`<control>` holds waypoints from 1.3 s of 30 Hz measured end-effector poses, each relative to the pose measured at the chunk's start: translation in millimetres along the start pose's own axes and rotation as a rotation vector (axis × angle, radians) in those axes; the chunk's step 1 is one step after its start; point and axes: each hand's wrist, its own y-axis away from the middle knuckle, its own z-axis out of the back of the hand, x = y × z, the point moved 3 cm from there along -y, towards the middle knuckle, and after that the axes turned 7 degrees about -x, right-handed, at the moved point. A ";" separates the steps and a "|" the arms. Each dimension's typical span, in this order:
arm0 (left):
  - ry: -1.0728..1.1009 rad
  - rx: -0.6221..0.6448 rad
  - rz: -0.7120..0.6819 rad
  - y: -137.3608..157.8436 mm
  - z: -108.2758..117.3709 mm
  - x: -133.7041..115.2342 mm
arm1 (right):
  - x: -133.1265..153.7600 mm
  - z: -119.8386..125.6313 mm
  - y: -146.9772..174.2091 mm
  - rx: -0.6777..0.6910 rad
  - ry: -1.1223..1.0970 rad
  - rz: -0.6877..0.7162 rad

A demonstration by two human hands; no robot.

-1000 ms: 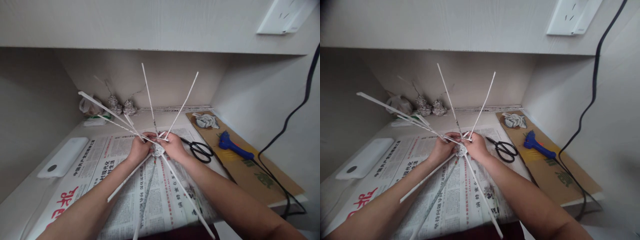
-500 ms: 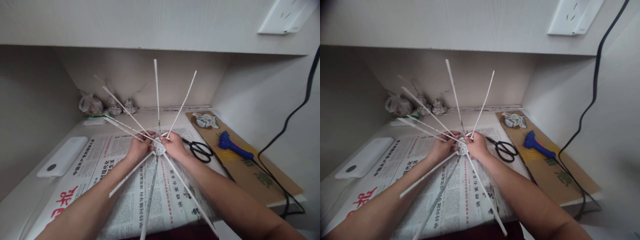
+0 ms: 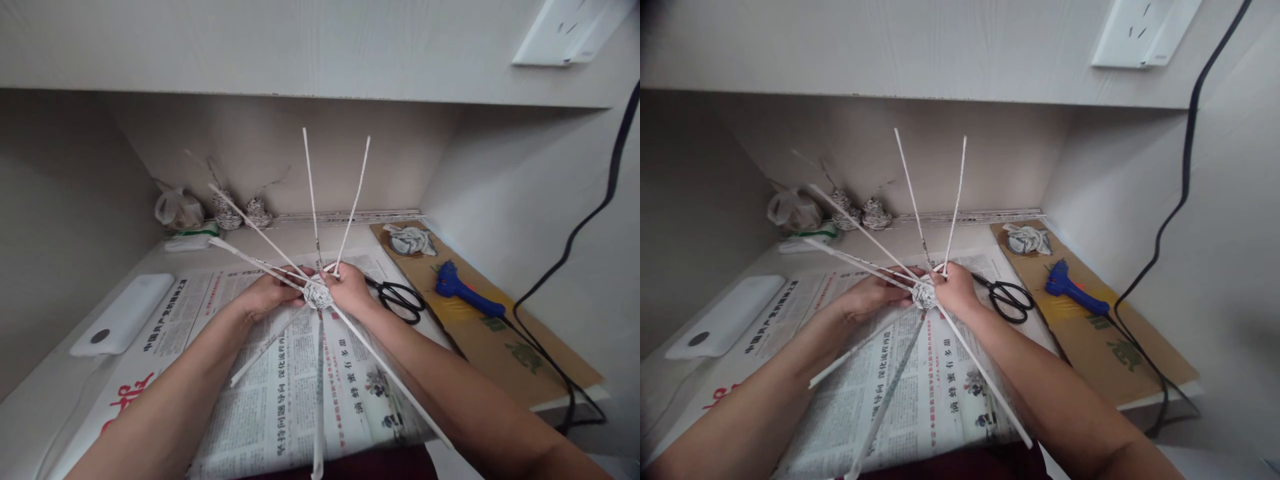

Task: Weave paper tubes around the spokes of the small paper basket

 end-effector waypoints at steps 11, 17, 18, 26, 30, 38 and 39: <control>-0.154 0.182 0.010 0.6 12.8 -7.2 | 4.3 -0.4 3.3 0.061 -0.017 -0.054; -0.084 -0.078 0.051 -3.7 9.9 -3.3 | 7.2 0.3 7.3 0.076 -0.007 -0.077; -0.064 -0.112 0.054 -4.1 8.2 -2.9 | 7.6 0.3 7.0 0.064 0.004 -0.044; -0.021 -0.234 -0.031 -5.4 -7.3 2.6 | 10.8 -1.9 8.6 0.012 0.051 0.102; -0.029 -0.278 -0.060 -8.4 -5.5 8.9 | 14.5 -0.3 9.8 0.026 0.063 0.172; -0.041 -0.274 -0.123 -10.0 -5.8 7.1 | 16.8 1.7 9.7 0.063 0.020 0.237; -0.053 -0.280 -0.123 -9.1 -7.0 6.0 | 16.7 1.9 9.4 0.062 0.017 0.232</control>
